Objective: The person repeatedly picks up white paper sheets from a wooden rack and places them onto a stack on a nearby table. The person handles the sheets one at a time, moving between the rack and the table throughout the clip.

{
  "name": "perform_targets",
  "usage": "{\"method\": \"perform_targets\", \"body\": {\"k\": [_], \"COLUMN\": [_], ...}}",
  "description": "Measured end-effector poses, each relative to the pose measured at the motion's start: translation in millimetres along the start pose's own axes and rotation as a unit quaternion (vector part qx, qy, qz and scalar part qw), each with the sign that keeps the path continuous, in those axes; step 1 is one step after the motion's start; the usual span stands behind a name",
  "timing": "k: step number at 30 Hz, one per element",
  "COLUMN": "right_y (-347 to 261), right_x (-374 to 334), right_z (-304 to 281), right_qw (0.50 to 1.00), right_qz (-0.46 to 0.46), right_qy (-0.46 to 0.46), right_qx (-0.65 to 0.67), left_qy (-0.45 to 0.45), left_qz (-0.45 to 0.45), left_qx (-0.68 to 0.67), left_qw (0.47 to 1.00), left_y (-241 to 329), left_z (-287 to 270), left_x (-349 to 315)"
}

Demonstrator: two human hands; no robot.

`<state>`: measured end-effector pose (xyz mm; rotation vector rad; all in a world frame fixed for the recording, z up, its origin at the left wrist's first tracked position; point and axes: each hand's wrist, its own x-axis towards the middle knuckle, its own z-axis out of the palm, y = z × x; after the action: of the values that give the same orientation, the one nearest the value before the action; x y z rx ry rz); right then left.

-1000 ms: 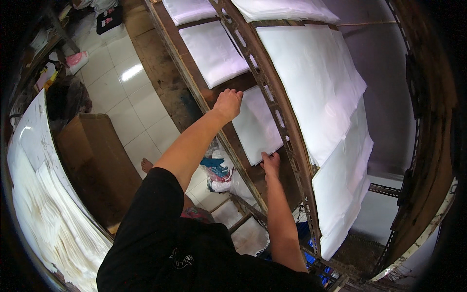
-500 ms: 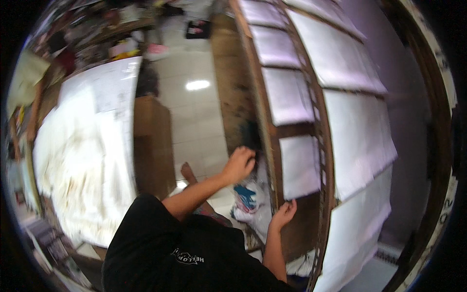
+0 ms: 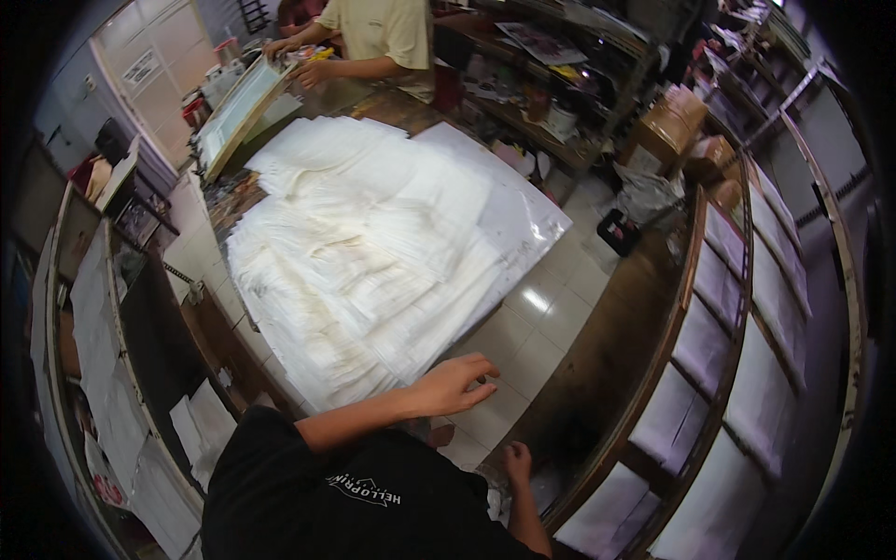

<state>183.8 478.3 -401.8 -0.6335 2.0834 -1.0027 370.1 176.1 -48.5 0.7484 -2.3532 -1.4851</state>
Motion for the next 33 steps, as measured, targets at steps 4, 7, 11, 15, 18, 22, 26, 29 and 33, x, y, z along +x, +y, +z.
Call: {"method": "perform_targets", "body": {"k": [4, 7, 11, 15, 18, 22, 26, 29, 33], "right_y": [36, 45, 44, 64, 21, -39, -59, -78, -114], "right_x": [46, 45, 24, -16, -43, -73, -66, -56, -52], "right_z": [-40, -54, -39, 2, 51, 104, 119, 117, 112], "right_qw": [0.992, 0.990, 0.981, 0.990, 0.982, 0.980, 0.983, 0.977, 0.980], "right_qz": [0.099, 0.119, 0.184, 0.128, 0.150, 0.063, 0.115, 0.183, 0.187], "right_qy": [0.071, 0.076, 0.056, -0.013, -0.080, -0.106, -0.130, -0.108, -0.063], "right_qx": [0.032, -0.004, -0.036, -0.061, -0.089, -0.156, -0.063, -0.016, -0.005], "left_qy": [0.084, 0.102, 0.124, 0.144, 0.161, 0.180, 0.212, 0.230, 0.256], "left_qz": [0.040, 0.044, 0.037, 0.073, 0.078, 0.073, 0.078, 0.070, 0.064], "left_qx": [0.005, 0.006, -0.016, -0.006, 0.010, 0.008, 0.009, 0.006, 0.025], "left_qw": [0.996, 0.994, 0.991, 0.987, 0.984, 0.981, 0.974, 0.971, 0.964], "left_y": [-9, -5, -5, -18, -30, -46, -60, -64, -71], "left_z": [-33, -60, -94, -131, -155, -191, -223, -247, -272], "left_x": [-24, -36, -48, -49, -57, -75, -93, -100, -111]}}
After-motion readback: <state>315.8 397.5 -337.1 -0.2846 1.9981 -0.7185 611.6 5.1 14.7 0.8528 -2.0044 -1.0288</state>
